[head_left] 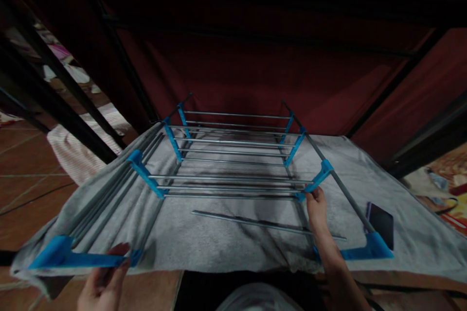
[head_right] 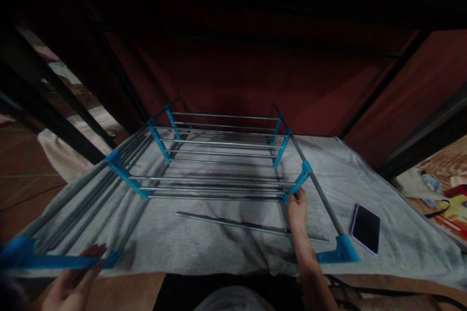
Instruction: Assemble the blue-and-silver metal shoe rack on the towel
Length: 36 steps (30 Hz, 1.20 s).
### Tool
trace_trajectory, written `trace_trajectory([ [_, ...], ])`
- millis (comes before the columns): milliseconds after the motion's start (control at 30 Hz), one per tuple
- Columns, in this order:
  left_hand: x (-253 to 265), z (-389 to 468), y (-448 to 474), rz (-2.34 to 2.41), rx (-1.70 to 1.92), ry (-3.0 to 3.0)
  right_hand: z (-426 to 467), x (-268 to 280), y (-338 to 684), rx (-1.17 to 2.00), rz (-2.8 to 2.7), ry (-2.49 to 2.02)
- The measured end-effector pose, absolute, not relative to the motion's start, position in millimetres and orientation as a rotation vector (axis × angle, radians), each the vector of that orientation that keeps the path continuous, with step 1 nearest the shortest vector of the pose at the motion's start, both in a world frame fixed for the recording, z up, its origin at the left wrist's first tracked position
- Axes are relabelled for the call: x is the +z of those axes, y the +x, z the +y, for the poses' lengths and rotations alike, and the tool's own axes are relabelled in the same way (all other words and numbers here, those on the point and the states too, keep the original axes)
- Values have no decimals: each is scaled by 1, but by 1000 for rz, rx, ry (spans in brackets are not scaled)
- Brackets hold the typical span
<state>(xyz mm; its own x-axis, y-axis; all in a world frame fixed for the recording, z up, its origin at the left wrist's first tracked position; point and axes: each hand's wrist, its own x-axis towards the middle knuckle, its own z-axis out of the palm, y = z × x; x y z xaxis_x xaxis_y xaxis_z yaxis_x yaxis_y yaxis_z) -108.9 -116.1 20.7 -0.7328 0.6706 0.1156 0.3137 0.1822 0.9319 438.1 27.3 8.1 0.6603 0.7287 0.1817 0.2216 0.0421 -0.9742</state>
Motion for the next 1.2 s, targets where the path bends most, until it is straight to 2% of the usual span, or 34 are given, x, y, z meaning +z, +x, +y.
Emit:
trace_trajectory([
  [333,27,-136,-86,2127,1571,767,17,8,457,491,-806,-1501],
  [833,19,-138,-72,2290,1481,1049,15,5,454,420,-842,-1562],
  [1033,13,-145,-70,2058,1652,853,16,6,450,410,-810,-1575],
  [1200,-6,-190,-61,2352,1581,823,16,12,457,388,-808,-1532],
])
